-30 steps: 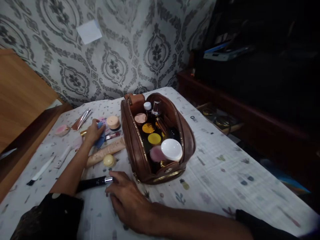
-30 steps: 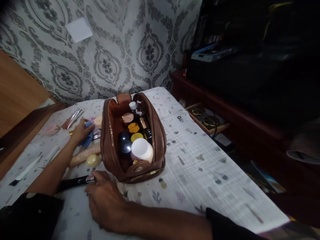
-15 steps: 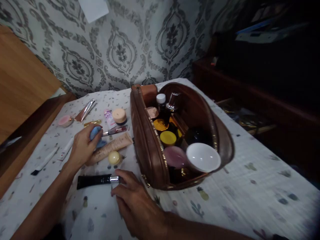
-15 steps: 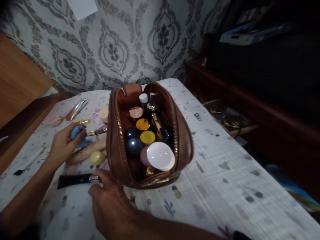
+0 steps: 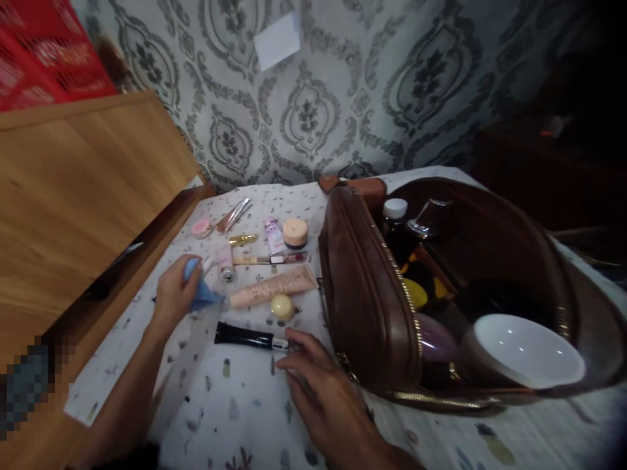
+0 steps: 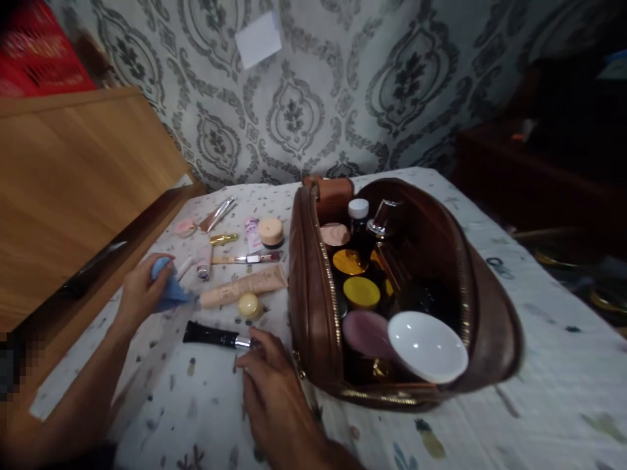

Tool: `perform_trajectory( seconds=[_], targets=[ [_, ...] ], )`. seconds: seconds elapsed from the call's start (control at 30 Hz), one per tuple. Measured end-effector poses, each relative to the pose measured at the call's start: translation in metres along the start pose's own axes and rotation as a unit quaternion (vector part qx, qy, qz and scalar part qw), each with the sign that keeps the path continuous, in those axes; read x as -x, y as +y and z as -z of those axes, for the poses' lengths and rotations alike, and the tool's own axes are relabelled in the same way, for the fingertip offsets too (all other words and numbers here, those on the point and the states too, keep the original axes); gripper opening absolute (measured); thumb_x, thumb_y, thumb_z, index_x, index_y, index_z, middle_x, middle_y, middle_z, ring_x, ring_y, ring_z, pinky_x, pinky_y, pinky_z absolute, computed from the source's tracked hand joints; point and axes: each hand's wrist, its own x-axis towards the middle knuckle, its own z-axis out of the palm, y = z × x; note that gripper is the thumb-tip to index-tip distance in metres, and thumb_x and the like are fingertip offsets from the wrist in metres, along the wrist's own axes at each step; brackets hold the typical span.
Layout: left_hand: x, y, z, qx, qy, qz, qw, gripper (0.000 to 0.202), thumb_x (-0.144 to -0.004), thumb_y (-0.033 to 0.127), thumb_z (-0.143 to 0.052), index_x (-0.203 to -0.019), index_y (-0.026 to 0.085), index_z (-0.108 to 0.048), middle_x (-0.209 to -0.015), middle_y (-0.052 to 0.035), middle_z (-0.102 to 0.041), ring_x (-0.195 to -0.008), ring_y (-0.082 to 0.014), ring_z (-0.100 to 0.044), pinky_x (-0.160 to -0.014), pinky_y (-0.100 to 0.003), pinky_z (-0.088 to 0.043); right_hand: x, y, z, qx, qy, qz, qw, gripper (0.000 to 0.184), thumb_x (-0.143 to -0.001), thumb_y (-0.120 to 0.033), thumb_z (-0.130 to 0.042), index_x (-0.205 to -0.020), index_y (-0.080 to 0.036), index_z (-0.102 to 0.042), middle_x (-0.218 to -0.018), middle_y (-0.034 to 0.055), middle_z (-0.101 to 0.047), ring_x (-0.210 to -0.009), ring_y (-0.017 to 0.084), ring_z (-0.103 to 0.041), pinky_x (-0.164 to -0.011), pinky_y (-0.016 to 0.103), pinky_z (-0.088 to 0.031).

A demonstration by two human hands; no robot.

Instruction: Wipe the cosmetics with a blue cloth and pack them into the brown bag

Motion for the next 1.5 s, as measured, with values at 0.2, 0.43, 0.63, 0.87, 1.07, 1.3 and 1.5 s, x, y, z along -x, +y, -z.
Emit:
perform_trajectory(
  seconds=[0.2,0.43,0.63,0.87,1.07,1.3,1.5],
  targets=[
    [-0.006,-0.095,-0.009,-0.183,-0.086,0.111,0.973,0.040,-0.090,0.030,-0.037,-0.119,0.015,-0.060,-0.117,-0.0140,-0.067,-0.110,-0.0278,-0.062,-0.092,-0.037,-0.048,0.000,0.002,-0.002,0.012,0.012,0.013,1.000,0.029,-0.084,-0.008,-0.043,-0.096,-0.020,-0.066,-0.130,0.0111,-0.059,-0.116,0.019,-0.063,-0.096,0.036,-0.055],
    [0.022,-0.088,-0.009,-0.222,-0.102,0.120,0.962,0.035,-0.095,0.032,-0.033,-0.113,0.018,-0.061,-0.115,-0.0136,-0.066,-0.106,-0.0288,-0.062,-0.082,-0.035,-0.048,-0.002,0.007,-0.002,0.008,-0.009,0.004,1.000,0.023,-0.086,-0.014,-0.048,-0.094,-0.021,-0.068,-0.128,0.0113,-0.061,-0.115,0.023,-0.063,-0.097,0.041,-0.053],
    [0.033,-0.081,-0.006,-0.201,-0.067,0.141,0.967,0.037,-0.097,0.037,-0.030,-0.100,0.017,-0.060,-0.108,-0.0141,-0.068,-0.099,-0.0294,-0.064,-0.072,-0.034,-0.044,-0.005,-0.001,0.003,0.008,-0.038,-0.016,0.999,0.026,-0.085,-0.012,-0.047,-0.094,-0.021,-0.070,-0.127,0.0114,-0.061,-0.116,0.023,-0.062,-0.098,0.040,-0.052],
    [0.034,-0.079,-0.004,-0.105,-0.008,0.179,0.978,0.037,-0.093,0.048,-0.034,-0.079,0.021,-0.054,-0.072,-0.0058,-0.060,-0.074,-0.0235,-0.057,-0.063,-0.030,-0.036,-0.009,0.000,0.000,0.008,-0.055,-0.022,0.998,0.029,-0.082,-0.007,-0.047,-0.096,-0.018,-0.070,-0.124,0.0123,-0.060,-0.111,0.021,-0.063,-0.094,0.039,-0.052],
    [0.041,-0.062,-0.002,0.083,0.047,0.149,0.984,0.038,-0.089,0.052,-0.040,-0.066,0.022,-0.042,-0.055,0.0050,-0.034,-0.057,-0.0136,-0.039,-0.059,-0.025,-0.033,-0.020,-0.003,0.000,0.029,-0.066,-0.002,0.997,0.025,-0.079,-0.001,-0.047,-0.092,-0.017,-0.062,-0.105,0.0077,-0.062,-0.089,0.016,-0.059,-0.084,0.032,-0.050],
    [0.062,0.005,0.004,0.259,-0.004,0.072,0.963,0.038,-0.086,0.053,-0.048,-0.073,0.019,-0.055,-0.059,0.0054,-0.043,-0.058,-0.0114,-0.042,-0.057,-0.022,-0.036,-0.032,-0.013,0.002,0.042,-0.021,0.024,0.999,0.012,-0.087,-0.013,-0.051,-0.094,-0.017,-0.059,-0.099,0.0077,-0.062,-0.096,0.020,-0.057,-0.087,0.035,-0.048],
    [0.080,0.072,0.008,0.288,-0.088,-0.091,0.949,0.033,-0.092,0.046,-0.048,-0.077,0.019,-0.061,-0.069,0.0006,-0.062,-0.066,-0.0144,-0.057,-0.066,-0.024,-0.045,-0.034,-0.023,-0.002,-0.168,0.002,-0.076,0.983,0.030,-0.093,-0.042,-0.053,-0.107,-0.017,-0.059,-0.091,0.0041,-0.061,-0.078,0.014,-0.056,-0.063,0.023,-0.044]
  ],
)
